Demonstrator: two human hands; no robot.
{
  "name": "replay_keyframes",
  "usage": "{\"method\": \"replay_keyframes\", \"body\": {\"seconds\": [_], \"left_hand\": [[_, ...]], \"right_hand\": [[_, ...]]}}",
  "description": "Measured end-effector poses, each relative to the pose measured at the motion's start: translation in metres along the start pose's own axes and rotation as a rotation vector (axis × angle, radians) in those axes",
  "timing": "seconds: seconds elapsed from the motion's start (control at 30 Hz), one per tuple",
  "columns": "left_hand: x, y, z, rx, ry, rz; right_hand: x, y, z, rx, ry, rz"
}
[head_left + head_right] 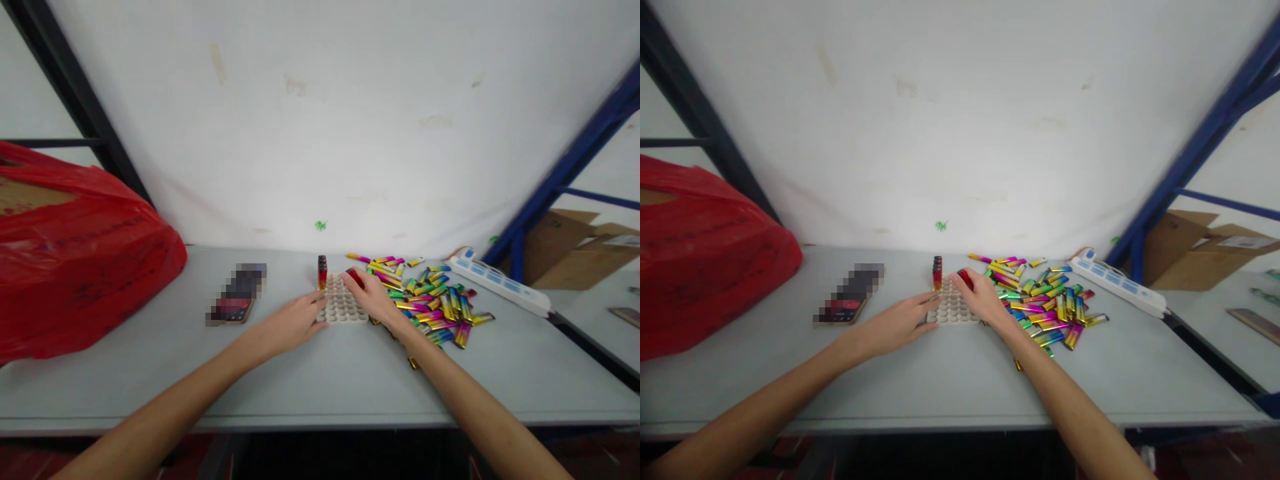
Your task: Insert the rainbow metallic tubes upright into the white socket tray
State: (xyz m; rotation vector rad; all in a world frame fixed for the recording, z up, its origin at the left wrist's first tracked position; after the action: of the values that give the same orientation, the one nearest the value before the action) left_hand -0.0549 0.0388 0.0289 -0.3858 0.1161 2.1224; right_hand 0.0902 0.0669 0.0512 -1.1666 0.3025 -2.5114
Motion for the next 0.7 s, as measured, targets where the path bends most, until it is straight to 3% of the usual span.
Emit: {"method": "replay_keyframes", "body": {"seconds": [0.1, 0.2, 0.53, 0.7], "left_hand": [[0.005, 0.0, -0.001, -0.005, -0.016, 0.028], [0.005, 0.001, -0.005, 0.004, -0.078, 0.054], [-0.008, 0.005, -0.024, -0.071, -0.478, -0.04], [-0.014, 0.002, -0.025, -0.005, -0.531, -0.06]], "right_hand": [[0.01, -0.002, -0.002, 0.059, 0.041, 0.09], [0.018, -0.005, -0.001, 0.017, 0.226, 0.183], [0.007, -0.023, -0.023, 0.146, 0.336, 0.166], [0.005, -0.027, -0.029, 0.191, 0.354, 0.198]]}}
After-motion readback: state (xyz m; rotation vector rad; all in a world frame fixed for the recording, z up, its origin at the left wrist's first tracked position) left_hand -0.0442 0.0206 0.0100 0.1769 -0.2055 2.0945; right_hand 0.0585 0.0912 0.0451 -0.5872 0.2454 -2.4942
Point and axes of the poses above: each hand's wrist, its own y-axis away from the middle knuckle, its own z-axis out of the back of the hand, x = y × z, the point moved 9 cm from there along -y, towards the middle knuckle, and after that the axes turned 7 degrees about x, right-handed, at the moved point
